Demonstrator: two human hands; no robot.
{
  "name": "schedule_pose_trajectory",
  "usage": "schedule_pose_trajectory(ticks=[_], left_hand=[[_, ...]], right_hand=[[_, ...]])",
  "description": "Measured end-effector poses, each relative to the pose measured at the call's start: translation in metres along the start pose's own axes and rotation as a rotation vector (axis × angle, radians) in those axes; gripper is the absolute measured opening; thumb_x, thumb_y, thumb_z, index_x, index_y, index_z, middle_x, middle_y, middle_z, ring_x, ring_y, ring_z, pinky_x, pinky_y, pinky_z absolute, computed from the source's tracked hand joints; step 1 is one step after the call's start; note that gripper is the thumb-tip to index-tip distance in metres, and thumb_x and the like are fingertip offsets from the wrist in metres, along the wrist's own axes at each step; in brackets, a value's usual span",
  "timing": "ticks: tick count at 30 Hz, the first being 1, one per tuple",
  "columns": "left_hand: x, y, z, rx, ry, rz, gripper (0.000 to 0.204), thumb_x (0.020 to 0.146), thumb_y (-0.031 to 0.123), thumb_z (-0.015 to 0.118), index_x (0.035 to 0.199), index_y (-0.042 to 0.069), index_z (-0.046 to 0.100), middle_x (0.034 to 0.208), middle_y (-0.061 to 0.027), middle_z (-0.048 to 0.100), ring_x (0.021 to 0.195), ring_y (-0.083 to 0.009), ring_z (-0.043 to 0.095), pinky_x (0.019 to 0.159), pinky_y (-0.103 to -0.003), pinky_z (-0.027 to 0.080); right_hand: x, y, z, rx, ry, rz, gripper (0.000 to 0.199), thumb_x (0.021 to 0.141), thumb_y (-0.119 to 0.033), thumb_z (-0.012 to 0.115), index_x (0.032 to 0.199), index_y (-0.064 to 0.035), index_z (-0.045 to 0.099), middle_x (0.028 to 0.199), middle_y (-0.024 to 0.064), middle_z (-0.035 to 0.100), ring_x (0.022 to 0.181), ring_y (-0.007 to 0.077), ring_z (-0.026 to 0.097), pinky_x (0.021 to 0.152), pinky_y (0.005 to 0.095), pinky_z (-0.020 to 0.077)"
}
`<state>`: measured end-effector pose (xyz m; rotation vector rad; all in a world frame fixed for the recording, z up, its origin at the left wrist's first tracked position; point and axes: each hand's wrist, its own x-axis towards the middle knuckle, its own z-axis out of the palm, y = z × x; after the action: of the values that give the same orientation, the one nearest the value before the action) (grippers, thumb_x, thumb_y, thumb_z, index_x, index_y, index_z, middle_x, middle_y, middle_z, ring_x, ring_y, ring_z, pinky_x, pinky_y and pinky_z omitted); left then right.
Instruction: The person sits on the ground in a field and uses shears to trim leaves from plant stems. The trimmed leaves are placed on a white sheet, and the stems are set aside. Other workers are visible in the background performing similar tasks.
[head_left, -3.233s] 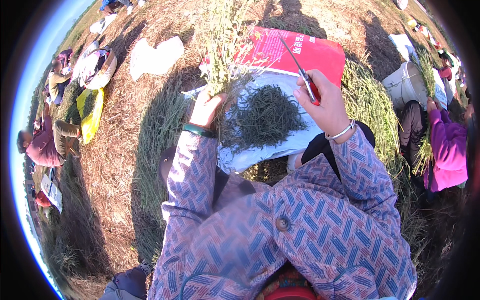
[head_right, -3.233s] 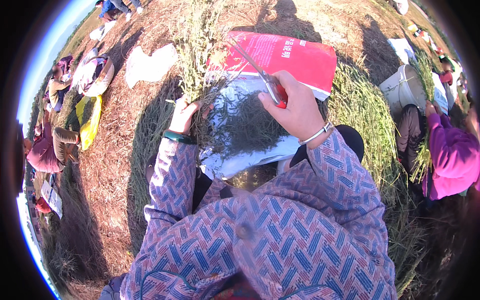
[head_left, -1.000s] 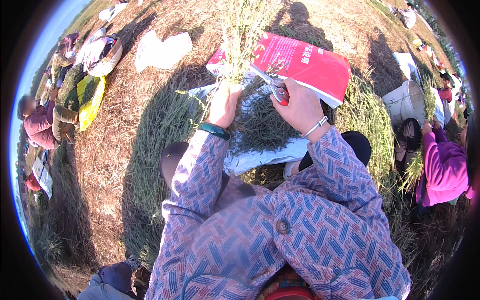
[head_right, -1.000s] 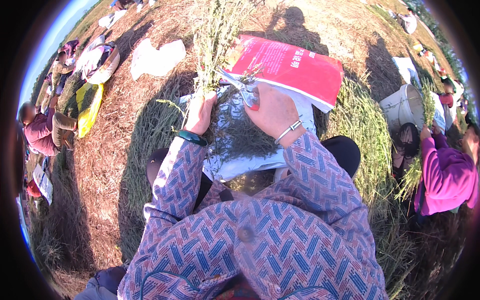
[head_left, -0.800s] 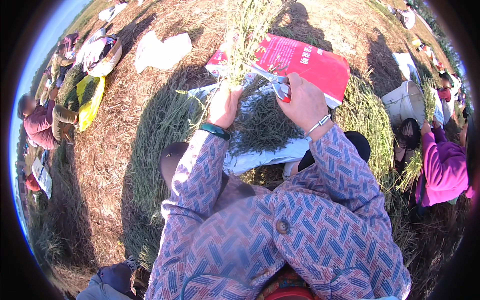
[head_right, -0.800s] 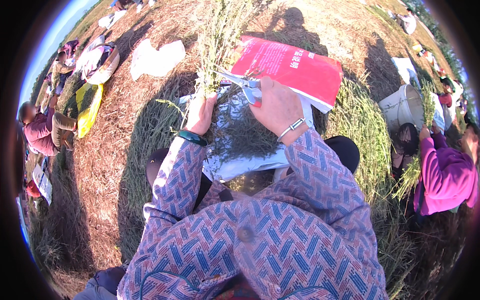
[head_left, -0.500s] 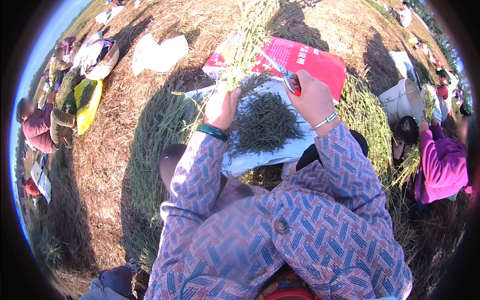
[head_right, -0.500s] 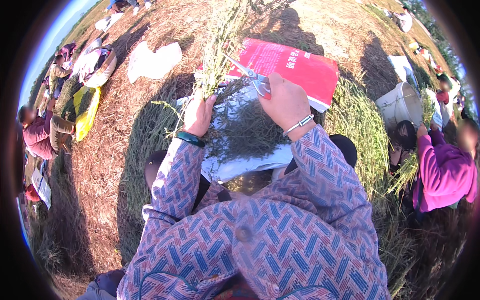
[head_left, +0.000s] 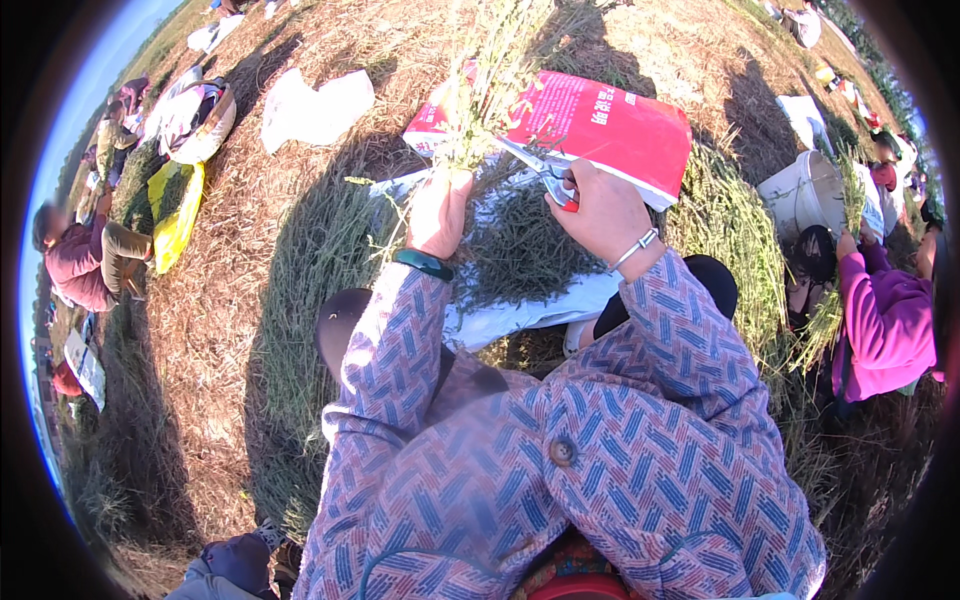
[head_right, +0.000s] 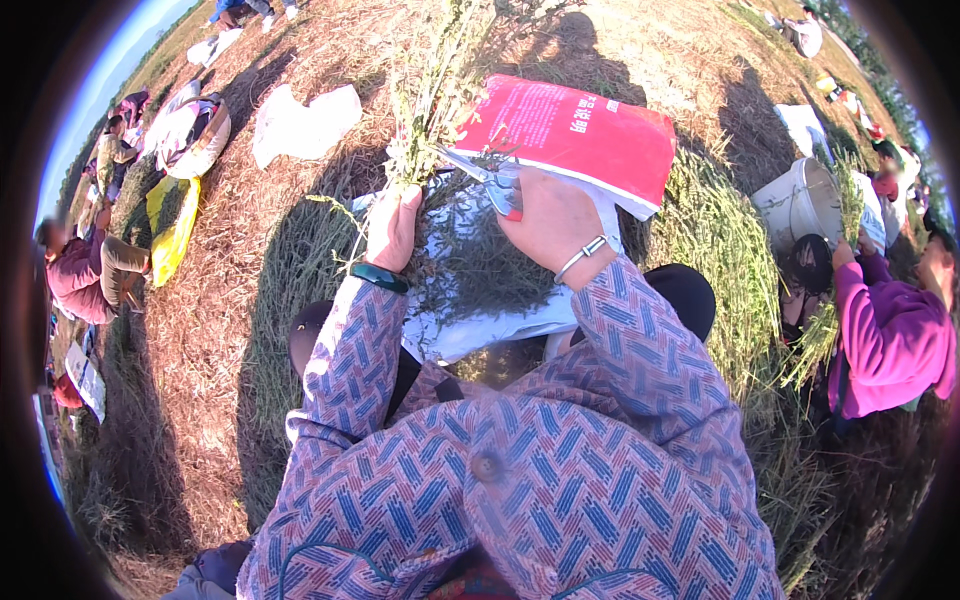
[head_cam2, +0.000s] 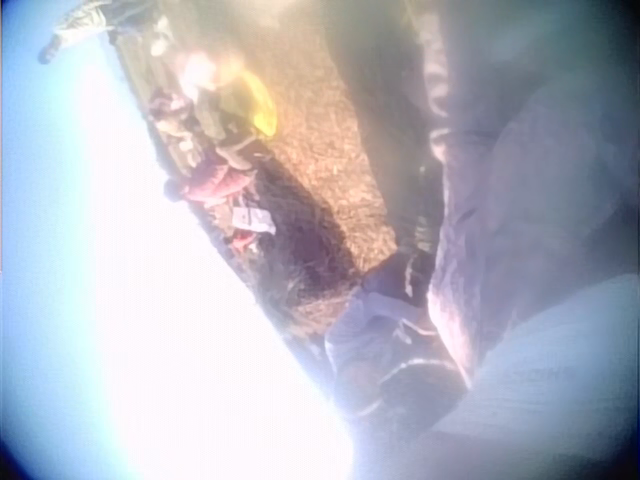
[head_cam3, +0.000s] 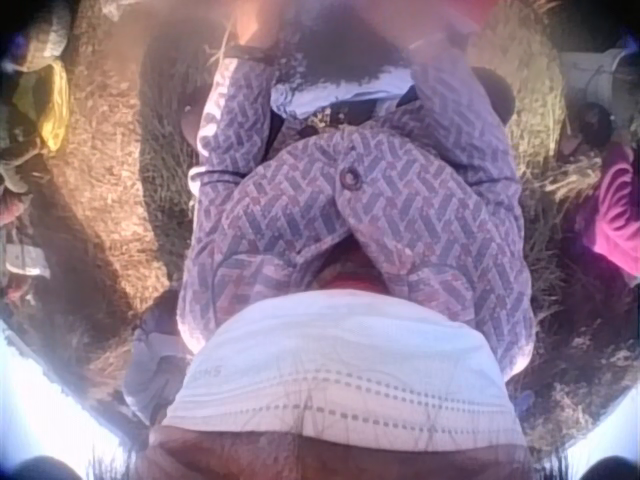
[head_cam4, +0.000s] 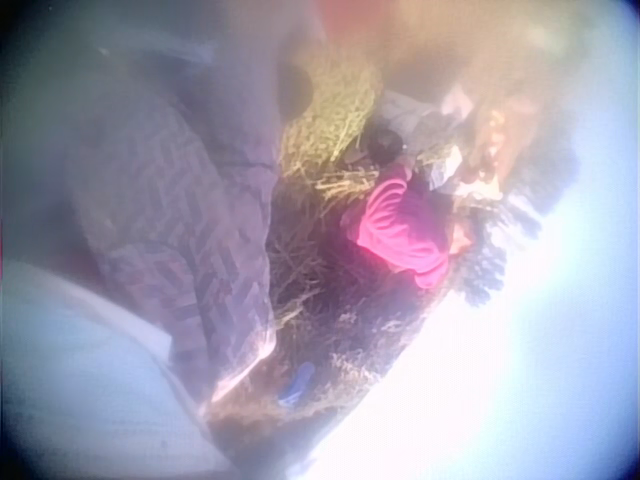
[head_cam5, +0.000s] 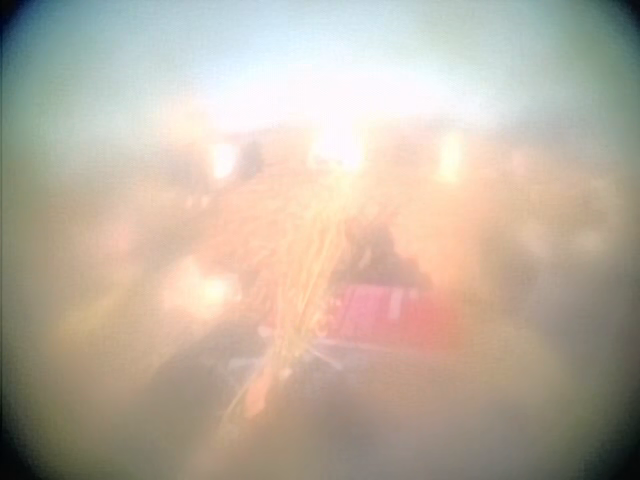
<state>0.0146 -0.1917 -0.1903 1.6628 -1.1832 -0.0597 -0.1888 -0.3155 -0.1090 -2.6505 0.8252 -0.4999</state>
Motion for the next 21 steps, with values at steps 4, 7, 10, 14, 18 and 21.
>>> schedule_pose_trajectory(ticks=[4, 7, 10, 14, 18, 21], left_hand=[[0.0, -0.01, 0.001, -0.047, -0.026, -0.031, 0.031, 0.097, 0.025, 0.047, 0.104, -0.001, 0.062, 0.093, -0.0215, 0.064, 0.088, -0.0365, 0.059, 0.077, -0.04, 0.045], [0.0, -0.019, 0.007, -0.255, -0.005, -0.133, 0.028, 0.097, 0.022, 0.049, 0.104, -0.001, 0.063, 0.094, -0.0152, 0.065, 0.088, -0.0274, 0.059, 0.078, -0.036, 0.045], [0.001, -0.025, 0.011, -0.406, -0.004, -0.145, 0.025, 0.097, 0.02, 0.05, 0.104, -0.001, 0.063, 0.094, -0.0097, 0.064, 0.088, -0.0196, 0.057, 0.079, -0.033, 0.045], [-0.002, -0.027, 0.011, -0.361, 0.022, -0.121, 0.023, 0.096, 0.018, 0.05, 0.102, 0.0, 0.062, 0.094, -0.0091, 0.063, 0.086, -0.0184, 0.055, 0.078, -0.032, 0.045], [-0.003, -0.025, 0.015, -0.331, 0.057, -0.133, 0.023, 0.096, 0.018, 0.05, 0.101, -0.001, 0.062, 0.093, -0.009, 0.062, 0.086, -0.0184, 0.055, 0.078, -0.032, 0.045], [-0.003, -0.027, 0.017, -0.366, 0.055, -0.185, 0.023, 0.096, 0.018, 0.05, 0.101, -0.001, 0.062, 0.093, -0.009, 0.062, 0.085, -0.0185, 0.055, 0.078, -0.032, 0.045]], right_hand=[[0.001, -0.005, 0.002, -0.006, 0.009, 0.01, 0.03, 0.079, -0.029, 0.067, 0.092, -0.0021, 0.06, 0.084, 0.016, 0.069, 0.08, 0.0352, 0.066, 0.071, 0.0437, 0.0526], [-0.003, -0.003, 0.004, 0.018, 0.016, 0.008, 0.032, 0.079, -0.029, 0.067, 0.093, -0.0016, 0.059, 0.085, 0.0167, 0.069, 0.08, 0.0356, 0.066, 0.071, 0.0439, 0.0525], [-0.006, -0.001, 0.006, -0.005, -0.006, 0.023, 0.032, 0.08, -0.029, 0.067, 0.092, -0.0013, 0.059, 0.085, 0.0169, 0.069, 0.08, 0.0359, 0.066, 0.071, 0.0442, 0.0524], [-0.011, -0.002, 0.005, 0.004, -0.018, 0.052, 0.031, 0.081, -0.03, 0.067, 0.089, -0.0015, 0.058, 0.084, 0.0175, 0.069, 0.079, 0.0364, 0.066, 0.07, 0.0449, 0.0521], [-0.019, -0.001, 0.0, 0.053, -0.009, 0.086, 0.032, 0.082, -0.032, 0.066, 0.088, -0.0014, 0.059, 0.082, 0.0187, 0.068, 0.077, 0.0372, 0.066, 0.069, 0.0456, 0.0518], [-0.02, -0.003, 0.004, 0.038, -0.067, 0.105, 0.033, 0.082, -0.033, 0.065, 0.089, -0.0012, 0.06, 0.08, 0.019, 0.068, 0.076, 0.0375, 0.066, 0.069, 0.0459, 0.0518]])
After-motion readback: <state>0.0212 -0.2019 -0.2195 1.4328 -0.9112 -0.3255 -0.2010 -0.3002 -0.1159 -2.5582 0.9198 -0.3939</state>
